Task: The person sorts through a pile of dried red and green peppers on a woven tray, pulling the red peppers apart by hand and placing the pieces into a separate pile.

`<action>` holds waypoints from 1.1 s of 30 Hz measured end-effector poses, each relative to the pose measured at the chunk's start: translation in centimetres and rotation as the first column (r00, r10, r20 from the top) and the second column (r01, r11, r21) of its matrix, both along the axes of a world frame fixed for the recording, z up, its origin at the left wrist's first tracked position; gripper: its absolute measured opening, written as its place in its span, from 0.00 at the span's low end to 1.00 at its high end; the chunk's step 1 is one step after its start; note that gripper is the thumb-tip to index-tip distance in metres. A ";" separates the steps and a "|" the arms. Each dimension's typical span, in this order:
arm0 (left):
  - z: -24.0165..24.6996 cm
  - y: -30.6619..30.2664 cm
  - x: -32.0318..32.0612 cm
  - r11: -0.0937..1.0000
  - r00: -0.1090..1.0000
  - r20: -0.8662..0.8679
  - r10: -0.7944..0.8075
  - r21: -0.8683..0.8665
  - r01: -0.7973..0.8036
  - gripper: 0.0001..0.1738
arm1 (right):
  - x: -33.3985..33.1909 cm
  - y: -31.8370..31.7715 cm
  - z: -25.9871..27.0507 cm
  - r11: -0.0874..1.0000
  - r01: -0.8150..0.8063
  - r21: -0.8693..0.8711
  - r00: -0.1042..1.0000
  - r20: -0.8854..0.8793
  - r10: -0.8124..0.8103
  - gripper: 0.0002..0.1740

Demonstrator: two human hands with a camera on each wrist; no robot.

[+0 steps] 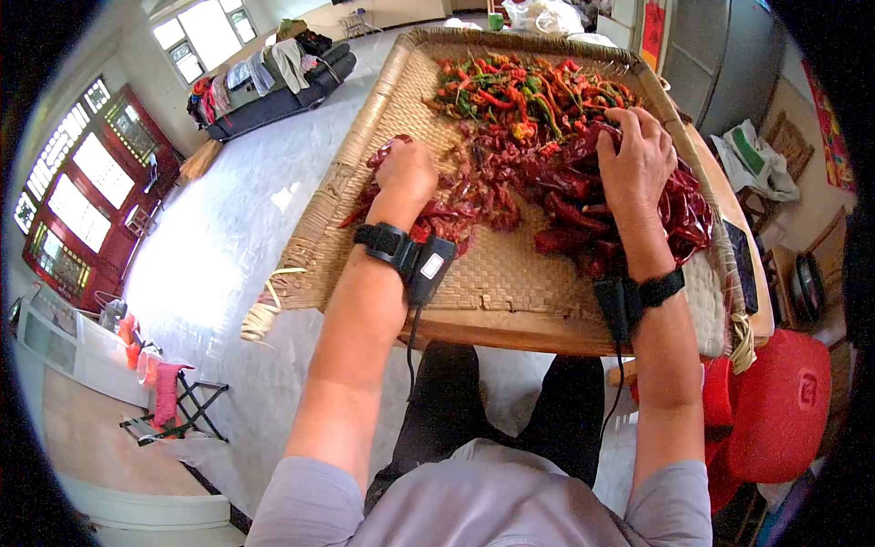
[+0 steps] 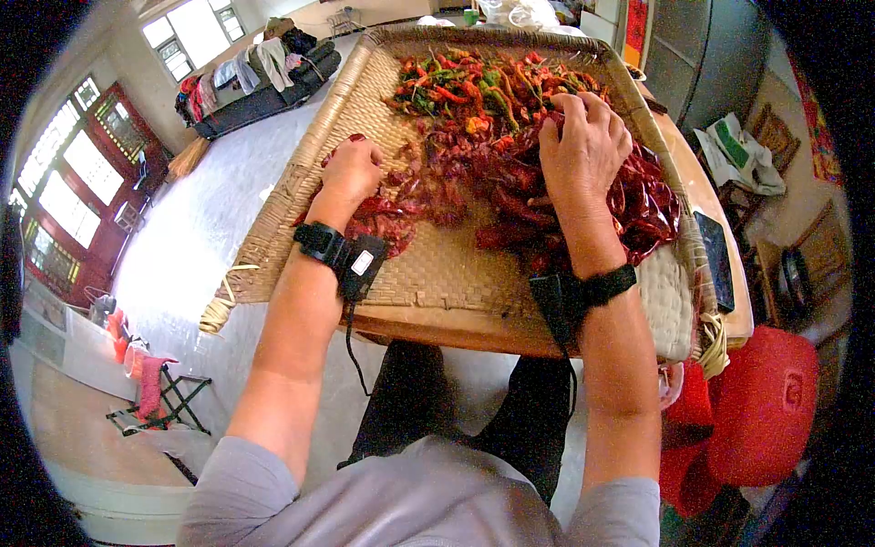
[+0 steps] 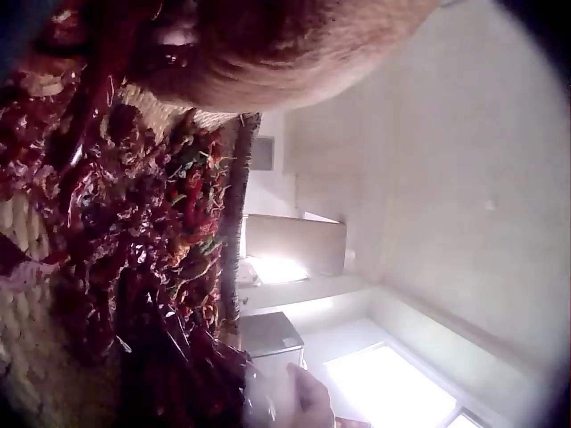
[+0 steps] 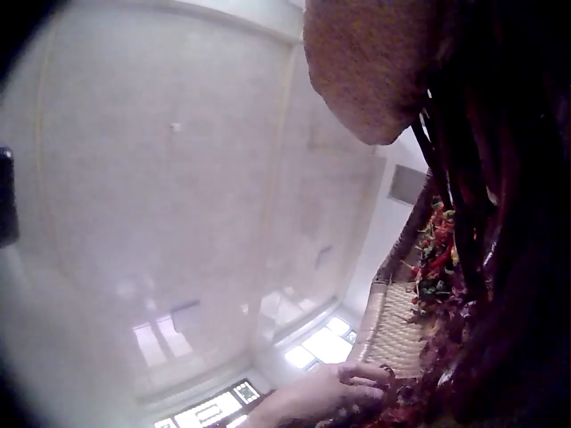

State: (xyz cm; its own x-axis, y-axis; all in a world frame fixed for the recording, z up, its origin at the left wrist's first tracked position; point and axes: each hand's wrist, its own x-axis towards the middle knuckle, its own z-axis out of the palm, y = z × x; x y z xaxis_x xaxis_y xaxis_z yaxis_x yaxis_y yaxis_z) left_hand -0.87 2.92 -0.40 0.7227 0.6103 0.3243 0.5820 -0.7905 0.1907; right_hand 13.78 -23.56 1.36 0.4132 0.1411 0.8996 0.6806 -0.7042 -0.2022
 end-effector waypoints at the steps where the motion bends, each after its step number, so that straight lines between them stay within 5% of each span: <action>1: 0.1 0.3 0.2 0.999 0.998 0.064 -0.024 -0.021 0.025 0.18 | -0.2 0.0 0.2 1.000 -0.011 0.013 1.000 0.011 0.011 0.16; 6: 2.8 -3.0 0.3 0.850 0.769 0.619 -0.159 -0.310 0.426 0.23 | -1.0 0.2 1.3 0.945 -0.326 0.021 0.940 0.113 0.322 0.14; 10: 2.8 -4.5 0.5 0.529 0.708 0.620 -0.338 -0.498 0.688 0.19 | -2.5 1.0 1.4 0.803 -0.589 -0.085 0.806 0.006 0.592 0.17; 13: 2.5 -5.1 0.9 0.408 0.627 0.629 -0.460 -0.477 0.778 0.20 | -3.4 1.2 1.0 0.740 -0.652 -0.166 0.758 -0.111 0.643 0.19; 14: 2.3 -5.3 1.2 0.447 0.609 0.618 -0.497 -0.420 0.790 0.19 | -3.5 1.1 0.9 0.713 -0.683 -0.161 0.729 -0.204 0.653 0.18; 17: 2.9 -5.8 0.6 0.335 0.652 0.635 -0.414 -0.559 0.758 0.19 | -2.8 1.7 -0.1 0.697 -0.708 -0.118 0.700 -0.252 0.668 0.16; 18: 2.7 -5.9 0.7 0.349 0.646 0.655 -0.393 -0.544 0.763 0.17 | -2.7 1.7 -0.1 0.709 -0.696 -0.118 0.714 -0.225 0.663 0.15; 22: 1.3 -4.0 1.1 0.822 0.776 0.570 -0.270 -0.283 0.494 0.19 | -2.5 1.1 0.6 0.872 -0.443 -0.209 0.892 -0.001 0.453 0.10; 25: 0.8 -1.6 1.3 0.881 0.776 0.620 -0.115 -0.297 0.368 0.21 | -1.3 1.1 -0.6 0.964 -0.223 -0.146 0.969 0.074 0.236 0.07; 28: 2.1 -0.2 0.9 0.926 0.788 0.615 0.030 -0.313 0.209 0.18 | -1.2 0.9 -0.8 0.970 -0.193 -0.146 0.975 0.080 0.206 0.07; 33: 3.0 4.0 -0.4 0.991 0.944 0.302 -0.136 0.030 0.133 0.21 | -1.6 1.1 -0.2 0.974 -0.219 -0.063 0.969 0.107 0.225 0.07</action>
